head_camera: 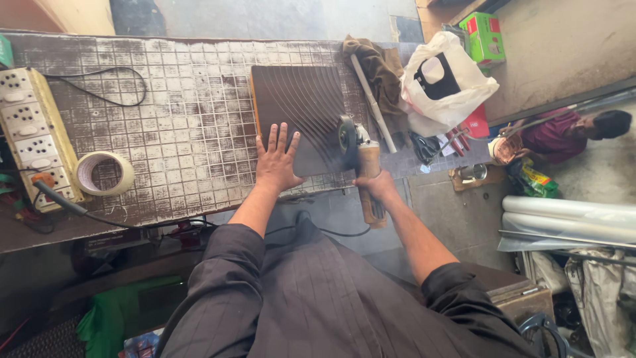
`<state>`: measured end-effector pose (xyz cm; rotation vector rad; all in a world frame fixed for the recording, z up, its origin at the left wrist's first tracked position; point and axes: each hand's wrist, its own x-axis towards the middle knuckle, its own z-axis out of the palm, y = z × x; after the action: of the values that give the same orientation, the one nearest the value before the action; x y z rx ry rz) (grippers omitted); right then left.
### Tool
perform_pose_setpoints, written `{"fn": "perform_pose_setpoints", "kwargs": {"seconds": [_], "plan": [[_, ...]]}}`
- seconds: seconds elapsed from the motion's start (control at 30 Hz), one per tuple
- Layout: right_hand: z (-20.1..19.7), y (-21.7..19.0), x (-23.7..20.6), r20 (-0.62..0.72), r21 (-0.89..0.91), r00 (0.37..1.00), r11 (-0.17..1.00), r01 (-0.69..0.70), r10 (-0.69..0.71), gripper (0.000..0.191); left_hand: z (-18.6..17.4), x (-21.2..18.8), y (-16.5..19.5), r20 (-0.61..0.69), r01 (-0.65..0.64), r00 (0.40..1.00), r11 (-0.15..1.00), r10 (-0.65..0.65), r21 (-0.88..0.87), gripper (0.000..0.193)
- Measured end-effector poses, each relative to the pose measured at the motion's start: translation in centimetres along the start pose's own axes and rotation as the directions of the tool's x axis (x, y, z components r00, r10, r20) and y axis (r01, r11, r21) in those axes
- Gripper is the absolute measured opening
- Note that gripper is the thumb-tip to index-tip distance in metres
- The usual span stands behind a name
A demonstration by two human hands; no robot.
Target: The person picks up an angle grinder and grinds the surface of a carved wooden panel on a workbench, holding the panel steady with the other hand. They reposition the panel and continue grinding across its face, producing dust and smoke, then set the grinder down and reposition the panel.
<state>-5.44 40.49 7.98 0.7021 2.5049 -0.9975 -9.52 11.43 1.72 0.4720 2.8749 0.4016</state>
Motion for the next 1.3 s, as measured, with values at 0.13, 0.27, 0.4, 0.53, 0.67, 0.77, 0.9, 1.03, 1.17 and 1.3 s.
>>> {"fn": "perform_pose_setpoints", "kwargs": {"seconds": [0.13, 0.27, 0.4, 0.53, 0.67, 0.77, 0.9, 1.03, 1.17, 1.3], "plan": [[0.1, 0.1, -0.2, -0.005, 0.036, 1.0, 0.999, 0.03, -0.03, 0.055, 0.2, 0.1, 0.0, -0.018, -0.006, 1.0, 1.0, 0.006, -0.009, 0.13], [0.2, 0.2, -0.3, 0.01, 0.116, 1.0, 0.993, -0.026, 0.025, 0.054, -0.1, 0.0, 0.1, 0.006, -0.006, 1.0, 1.0, 0.006, -0.011, 0.13], [0.2, 0.3, -0.2, 0.014, 0.101, 1.0, 0.995, 0.0, -0.001, 0.052, -0.4, 0.1, 0.2, 0.015, -0.009, 1.0, 1.0, 0.009, -0.009, 0.131], [0.2, 0.6, 0.0, -0.005, 0.047, 1.0, 0.999, 0.02, -0.02, 0.052, -0.6, 0.0, 0.3, 0.025, -0.014, 1.0, 1.0, 0.014, -0.005, 0.13], [0.3, 1.1, 0.1, 0.004, 0.098, 1.0, 0.995, 0.018, -0.019, 0.052, -0.7, -0.2, 0.3, 0.023, -0.015, 1.0, 1.0, 0.015, 0.005, 0.129], [0.2, 1.3, 0.2, 0.009, 0.106, 1.0, 0.994, 0.019, -0.02, 0.05, -0.8, -0.1, 0.4, 0.027, -0.017, 1.0, 1.0, 0.017, 0.003, 0.129], [0.2, 1.5, 0.6, -0.002, 0.054, 1.0, 0.998, 0.009, -0.009, 0.051, -0.8, -0.1, 0.4, 0.01, -0.023, 1.0, 1.0, 0.023, 0.008, 0.128], [0.2, 1.9, 1.0, 0.005, 0.081, 1.0, 0.997, 0.014, -0.015, 0.051, -0.7, 0.0, 0.5, -0.006, -0.028, 1.0, 1.0, 0.028, 0.003, 0.126], [0.2, 2.2, 1.2, -0.006, 0.063, 1.0, 0.998, -0.015, 0.015, 0.052, -0.5, 0.2, 0.5, -0.023, -0.031, 0.999, 1.0, 0.031, -0.001, 0.125], [0.3, 2.4, 1.5, 0.028, 0.144, 1.0, 0.99, -0.006, 0.002, 0.051, -0.3, 0.2, 0.4, -0.053, -0.032, 0.998, 0.999, 0.032, -0.004, 0.122]]}}
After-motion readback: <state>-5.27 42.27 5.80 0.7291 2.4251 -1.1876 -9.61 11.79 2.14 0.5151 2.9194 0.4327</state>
